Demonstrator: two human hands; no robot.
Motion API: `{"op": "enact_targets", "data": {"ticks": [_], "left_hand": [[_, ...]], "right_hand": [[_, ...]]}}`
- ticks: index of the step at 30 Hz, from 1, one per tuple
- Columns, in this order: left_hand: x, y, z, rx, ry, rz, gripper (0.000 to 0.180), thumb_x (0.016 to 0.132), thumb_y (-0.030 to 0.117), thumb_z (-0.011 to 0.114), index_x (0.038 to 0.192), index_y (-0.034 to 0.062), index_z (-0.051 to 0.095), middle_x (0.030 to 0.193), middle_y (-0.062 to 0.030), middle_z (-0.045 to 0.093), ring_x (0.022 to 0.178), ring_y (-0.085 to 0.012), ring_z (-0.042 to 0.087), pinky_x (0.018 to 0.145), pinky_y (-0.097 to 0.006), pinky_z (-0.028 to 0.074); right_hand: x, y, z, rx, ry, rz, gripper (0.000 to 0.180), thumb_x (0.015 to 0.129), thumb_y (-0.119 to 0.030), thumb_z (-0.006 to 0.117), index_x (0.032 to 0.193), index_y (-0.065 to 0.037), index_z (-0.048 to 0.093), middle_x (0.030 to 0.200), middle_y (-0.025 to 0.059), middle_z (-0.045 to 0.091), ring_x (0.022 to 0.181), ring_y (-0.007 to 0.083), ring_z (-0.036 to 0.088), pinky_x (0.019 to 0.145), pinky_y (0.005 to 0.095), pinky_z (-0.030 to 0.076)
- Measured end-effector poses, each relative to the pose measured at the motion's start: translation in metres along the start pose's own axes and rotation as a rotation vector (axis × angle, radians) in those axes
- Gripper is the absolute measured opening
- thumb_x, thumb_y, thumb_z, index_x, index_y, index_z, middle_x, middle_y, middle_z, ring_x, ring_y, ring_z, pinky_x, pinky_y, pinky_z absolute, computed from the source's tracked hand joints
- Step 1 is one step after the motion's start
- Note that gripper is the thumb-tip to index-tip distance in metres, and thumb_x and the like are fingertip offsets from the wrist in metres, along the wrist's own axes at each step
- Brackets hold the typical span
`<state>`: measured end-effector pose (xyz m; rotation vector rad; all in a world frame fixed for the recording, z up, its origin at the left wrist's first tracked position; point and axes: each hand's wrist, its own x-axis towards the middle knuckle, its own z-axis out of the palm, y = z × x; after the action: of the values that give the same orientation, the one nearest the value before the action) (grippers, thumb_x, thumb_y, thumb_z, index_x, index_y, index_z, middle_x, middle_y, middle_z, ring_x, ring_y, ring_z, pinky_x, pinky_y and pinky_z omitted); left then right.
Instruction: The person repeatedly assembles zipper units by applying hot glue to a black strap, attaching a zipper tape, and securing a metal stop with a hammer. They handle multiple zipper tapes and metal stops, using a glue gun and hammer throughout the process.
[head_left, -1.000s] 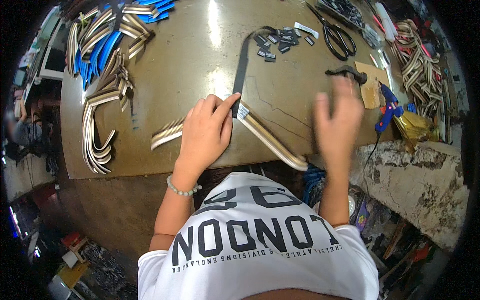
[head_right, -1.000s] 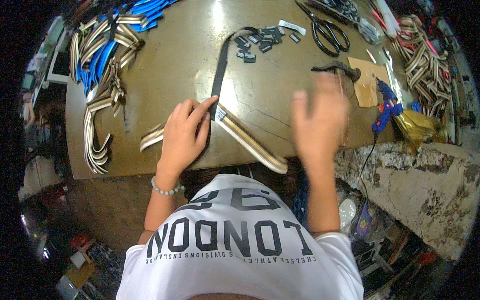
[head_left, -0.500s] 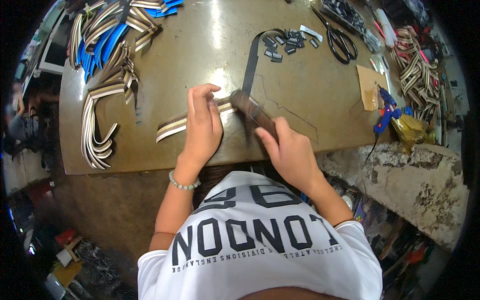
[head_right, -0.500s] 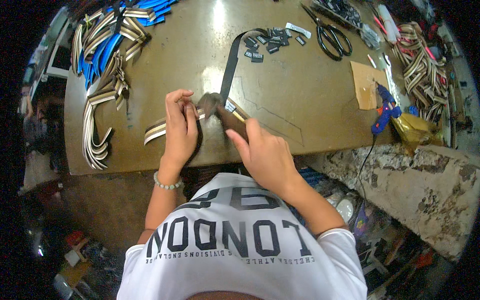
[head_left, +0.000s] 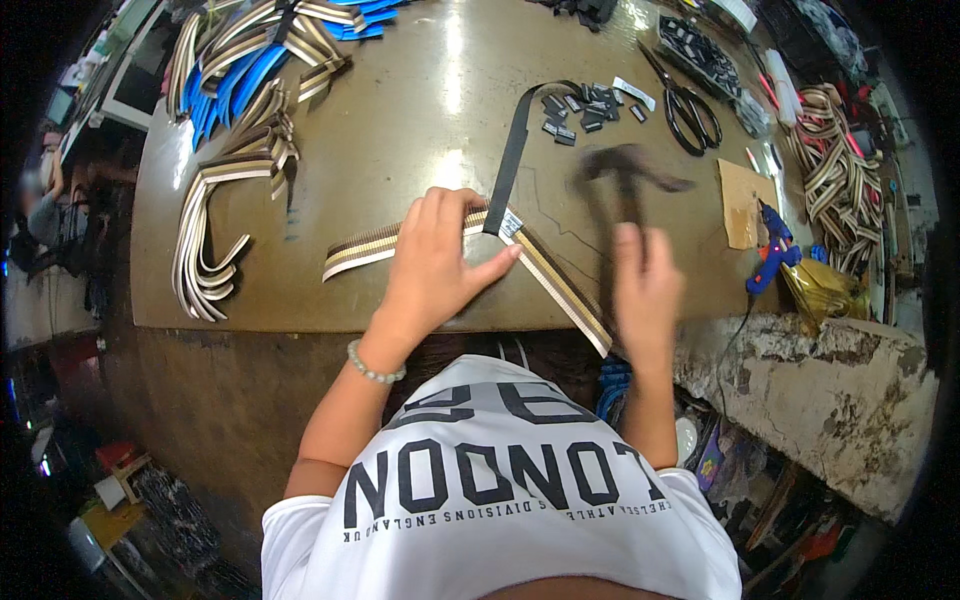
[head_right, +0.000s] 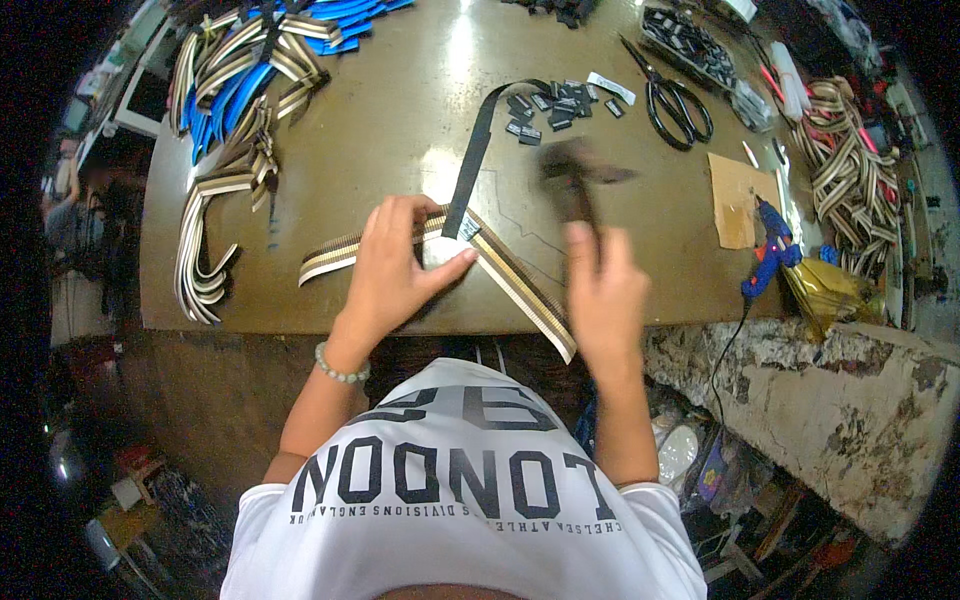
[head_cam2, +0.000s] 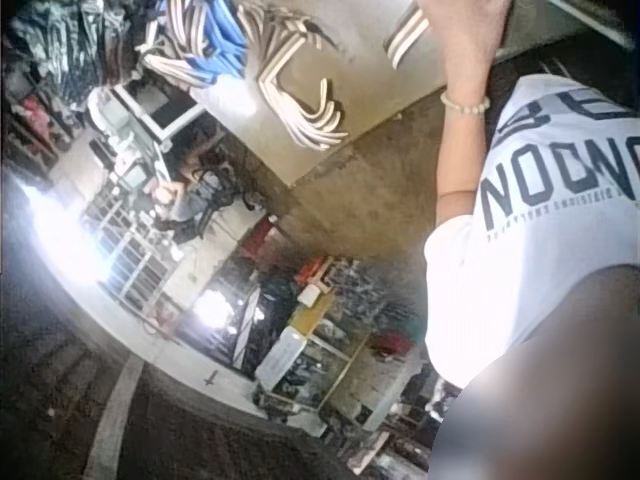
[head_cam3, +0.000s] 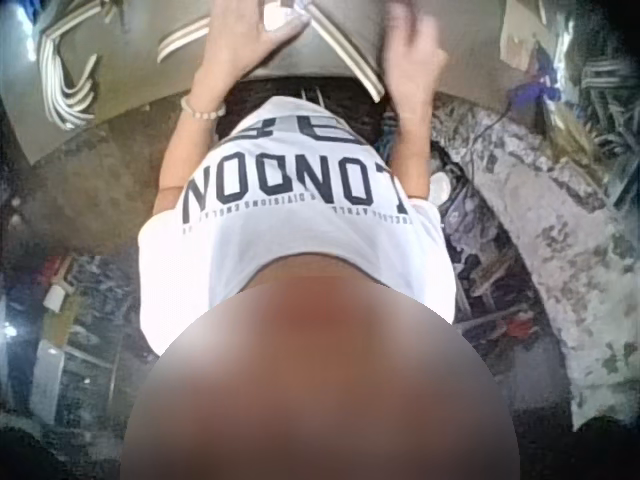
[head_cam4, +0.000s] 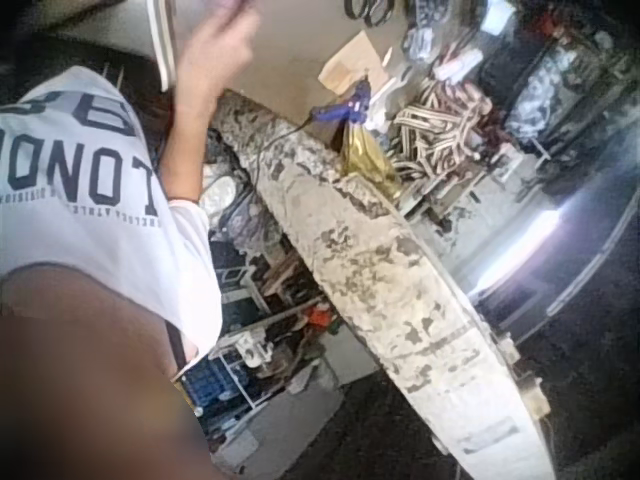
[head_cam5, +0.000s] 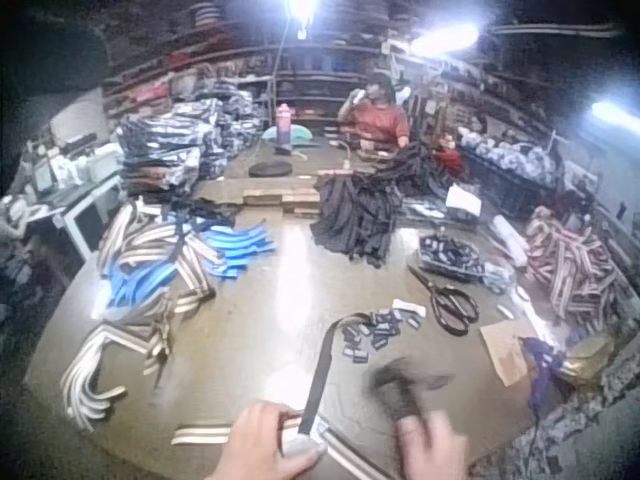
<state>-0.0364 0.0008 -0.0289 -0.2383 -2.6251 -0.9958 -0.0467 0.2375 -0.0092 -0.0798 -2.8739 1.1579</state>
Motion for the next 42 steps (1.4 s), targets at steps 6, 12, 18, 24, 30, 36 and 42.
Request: {"op": "enact_targets", "data": {"ticks": [6, 12, 18, 24, 30, 36, 42], "left_hand": [[0.008, 0.005, 0.015, 0.116, 0.046, -0.113, 0.027, 0.082, 0.022, 0.073, 0.098, 0.0026, 0.063, 0.088, -0.0134, 0.058, 0.081, -0.0304, 0.056, 0.073, -0.041, 0.046], [0.004, -0.007, 0.001, -0.135, -0.062, -0.183, 0.019, 0.084, 0.015, 0.068, 0.101, 0.0067, 0.064, 0.095, -0.0115, 0.058, 0.091, -0.0308, 0.055, 0.082, -0.041, 0.045], [-0.009, -0.002, -0.030, 0.092, -0.122, -0.157, 0.021, 0.085, 0.018, 0.070, 0.102, 0.0072, 0.064, 0.117, -0.0115, 0.053, 0.115, -0.0327, 0.045, 0.099, -0.045, 0.035], [0.032, 0.002, -0.056, -0.177, -0.381, 0.039, 0.014, 0.087, 0.013, 0.070, 0.097, 0.0042, 0.066, 0.083, -0.0141, 0.067, 0.076, -0.0302, 0.065, 0.070, -0.036, 0.051], [0.139, -0.036, -0.144, -0.121, -0.215, 0.239, 0.016, 0.089, 0.018, 0.069, 0.097, 0.0032, 0.070, 0.088, -0.0097, 0.072, 0.078, -0.0168, 0.069, 0.070, -0.030, 0.053], [0.229, -0.148, -0.230, 0.186, -0.105, -0.037, 0.026, 0.087, 0.022, 0.073, 0.099, -0.0005, 0.070, 0.088, -0.0098, 0.071, 0.079, -0.0165, 0.067, 0.072, -0.033, 0.052], [0.208, -0.253, -0.201, 0.758, -0.147, -0.031, 0.027, 0.077, 0.021, 0.078, 0.091, -0.0012, 0.071, 0.092, -0.0225, 0.067, 0.090, -0.0408, 0.064, 0.082, -0.047, 0.051]], "right_hand": [[0.033, 0.044, -0.054, -0.404, 0.473, 0.196, 0.052, 0.097, -0.048, 0.054, 0.110, 0.002, 0.063, 0.093, 0.0293, 0.068, 0.090, 0.0473, 0.065, 0.076, 0.0510, 0.050], [0.032, 0.092, -0.057, -0.391, 0.450, 0.232, 0.054, 0.098, -0.050, 0.050, 0.106, 0.002, 0.061, 0.088, 0.0298, 0.067, 0.087, 0.0495, 0.063, 0.073, 0.0528, 0.049], [0.037, 0.086, -0.058, -0.479, 0.422, 0.274, 0.051, 0.099, -0.049, 0.049, 0.103, 0.001, 0.059, 0.089, 0.0311, 0.066, 0.086, 0.0502, 0.063, 0.072, 0.0545, 0.048], [0.035, 0.073, -0.047, -0.702, 0.396, 0.291, 0.047, 0.099, -0.047, 0.050, 0.102, -0.001, 0.056, 0.091, 0.0257, 0.067, 0.083, 0.0462, 0.065, 0.069, 0.0539, 0.050], [0.033, 0.077, -0.035, -0.909, 0.452, 0.106, 0.040, 0.099, -0.045, 0.050, 0.093, -0.006, 0.053, 0.084, 0.0171, 0.066, 0.074, 0.0382, 0.066, 0.059, 0.0480, 0.051], [0.034, 0.081, -0.033, -0.899, 0.459, 0.149, 0.040, 0.099, -0.045, 0.050, 0.095, -0.006, 0.053, 0.086, 0.0164, 0.065, 0.074, 0.0380, 0.066, 0.059, 0.0484, 0.051], [0.035, 0.080, -0.034, -0.890, 0.469, 0.132, 0.040, 0.099, -0.045, 0.050, 0.096, -0.005, 0.053, 0.088, 0.0174, 0.065, 0.074, 0.0375, 0.066, 0.060, 0.0479, 0.052]]}}
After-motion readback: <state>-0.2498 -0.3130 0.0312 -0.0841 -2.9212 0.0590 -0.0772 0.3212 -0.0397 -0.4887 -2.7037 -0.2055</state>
